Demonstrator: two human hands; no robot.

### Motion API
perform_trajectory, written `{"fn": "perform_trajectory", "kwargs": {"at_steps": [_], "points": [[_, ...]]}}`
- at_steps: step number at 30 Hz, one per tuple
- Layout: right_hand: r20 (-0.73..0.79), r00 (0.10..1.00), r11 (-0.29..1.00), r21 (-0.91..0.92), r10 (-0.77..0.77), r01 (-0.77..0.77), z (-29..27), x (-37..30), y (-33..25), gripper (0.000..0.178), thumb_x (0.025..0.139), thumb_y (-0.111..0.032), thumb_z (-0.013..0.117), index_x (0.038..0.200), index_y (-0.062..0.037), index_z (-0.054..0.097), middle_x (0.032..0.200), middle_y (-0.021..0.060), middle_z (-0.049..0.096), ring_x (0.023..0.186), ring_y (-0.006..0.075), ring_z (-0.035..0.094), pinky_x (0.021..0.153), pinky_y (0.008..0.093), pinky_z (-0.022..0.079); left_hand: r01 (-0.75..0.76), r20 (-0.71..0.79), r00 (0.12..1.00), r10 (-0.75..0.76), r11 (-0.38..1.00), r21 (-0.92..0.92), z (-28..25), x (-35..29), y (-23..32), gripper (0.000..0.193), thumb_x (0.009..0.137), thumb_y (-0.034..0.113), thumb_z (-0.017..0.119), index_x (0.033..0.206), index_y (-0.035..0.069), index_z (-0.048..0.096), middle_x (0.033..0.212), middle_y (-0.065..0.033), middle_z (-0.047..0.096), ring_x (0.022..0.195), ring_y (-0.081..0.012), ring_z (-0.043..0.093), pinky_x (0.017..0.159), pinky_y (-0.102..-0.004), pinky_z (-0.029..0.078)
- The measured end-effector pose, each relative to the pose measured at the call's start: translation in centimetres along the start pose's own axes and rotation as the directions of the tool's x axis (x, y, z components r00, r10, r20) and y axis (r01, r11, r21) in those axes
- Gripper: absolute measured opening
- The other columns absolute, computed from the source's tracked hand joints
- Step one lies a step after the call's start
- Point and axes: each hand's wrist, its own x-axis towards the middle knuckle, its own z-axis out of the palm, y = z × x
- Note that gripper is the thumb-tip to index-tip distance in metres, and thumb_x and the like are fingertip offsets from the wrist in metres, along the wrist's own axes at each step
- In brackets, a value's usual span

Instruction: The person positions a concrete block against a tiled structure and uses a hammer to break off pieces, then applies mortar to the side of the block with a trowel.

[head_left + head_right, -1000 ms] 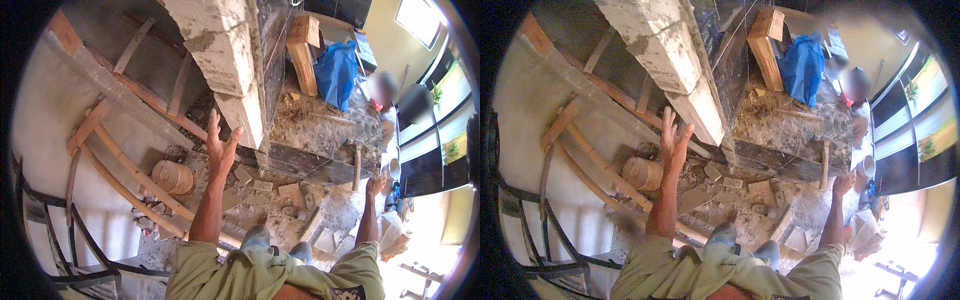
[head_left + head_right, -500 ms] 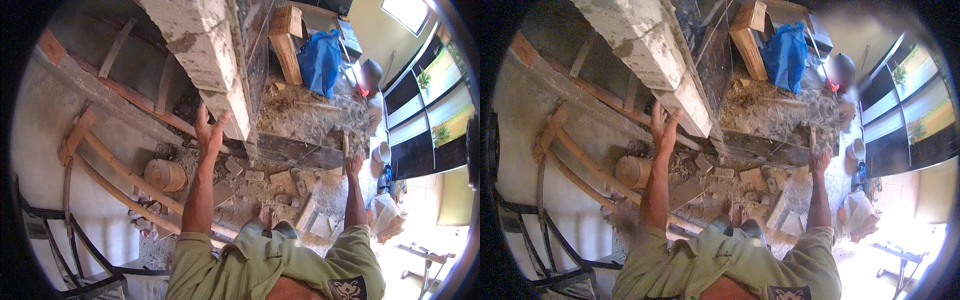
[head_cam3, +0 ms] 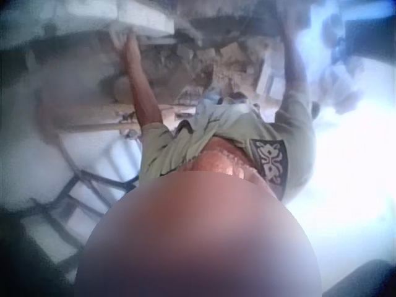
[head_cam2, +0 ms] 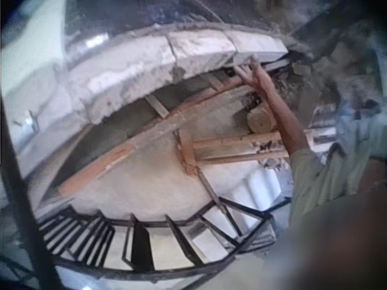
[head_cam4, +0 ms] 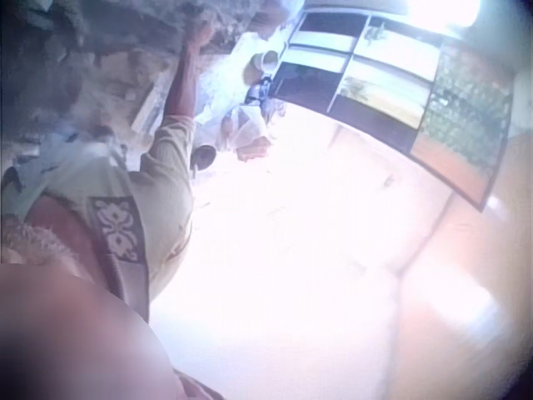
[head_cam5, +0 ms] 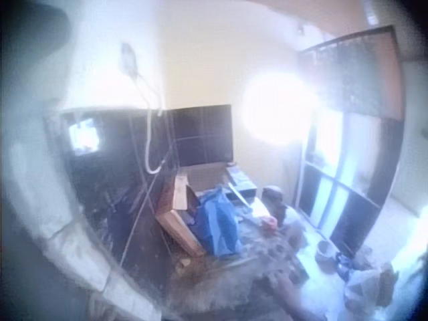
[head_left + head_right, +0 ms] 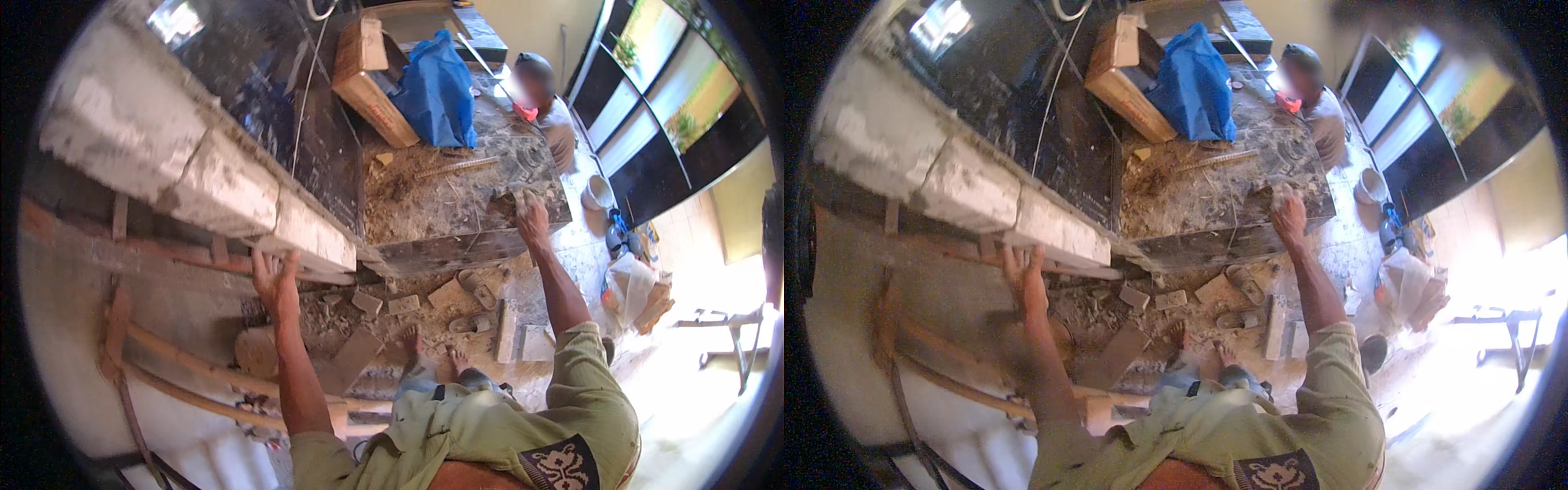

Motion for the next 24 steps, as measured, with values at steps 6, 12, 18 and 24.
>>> {"fn": "perform_trajectory", "kwargs": {"at_steps": [6,12,18,24], "points": [[0.019,0.99,0.968,0.205,0.141,-0.142,12.5,8.3,-1.9,0.035,0.083,-0.012,0.056,0.117,-0.0065,0.058,0.087,0.0155,0.066,0.082,0.0338,0.063,0.074,0.0433,0.05,0.078,0.011,0.997,-0.078,0.997,-0.025,-0.8,1.2,-1.2,0.078,0.076,0.017,0.078,0.14,0.0,0.035,0.141,-0.0193,0.036,0.135,-0.0343,0.03,0.113,-0.0456,0.025],[0.184,0.977,0.995,-0.014,0.103,-0.102,20.2,13.7,-0.8,0.023,0.085,-0.019,0.053,0.104,-0.0072,0.057,0.087,0.0197,0.063,0.083,0.0361,0.065,0.07,0.0486,0.051,0.112,0.06,0.992,-0.111,0.994,-0.004,-2.5,2.3,-5.6,0.078,0.071,0.012,0.082,0.137,0.0,0.041,0.139,-0.0157,0.042,0.132,-0.0295,0.037,0.111,-0.046,0.029],[-0.06,0.96,0.956,0.127,0.272,-0.263,22.0,12.6,-8.1,0.024,0.081,-0.022,0.057,0.1,-0.0081,0.053,0.092,0.0202,0.062,0.082,0.0417,0.062,0.068,0.0518,0.05,0.051,0.019,0.999,-0.049,0.994,-0.095,-3.7,2.3,-3.5,0.077,0.067,0.001,0.081,0.134,-0.002,0.044,0.131,-0.014,0.052,0.119,-0.0271,0.051,0.102,-0.0432,0.042],[-0.106,0.885,0.87,0.268,0.454,-0.414,17.7,11.9,-6.8,0.025,0.085,-0.02,0.053,0.099,-0.0005,0.048,0.073,0.0245,0.058,0.069,0.0424,0.059,0.061,0.0504,0.045,0.129,0.016,0.992,-0.128,0.982,-0.139,-1.5,2.6,-1.2,0.079,0.062,0.005,0.087,0.13,-0.003,0.047,0.126,-0.0114,0.054,0.115,-0.0233,0.053,0.101,-0.0386,0.043]]}}
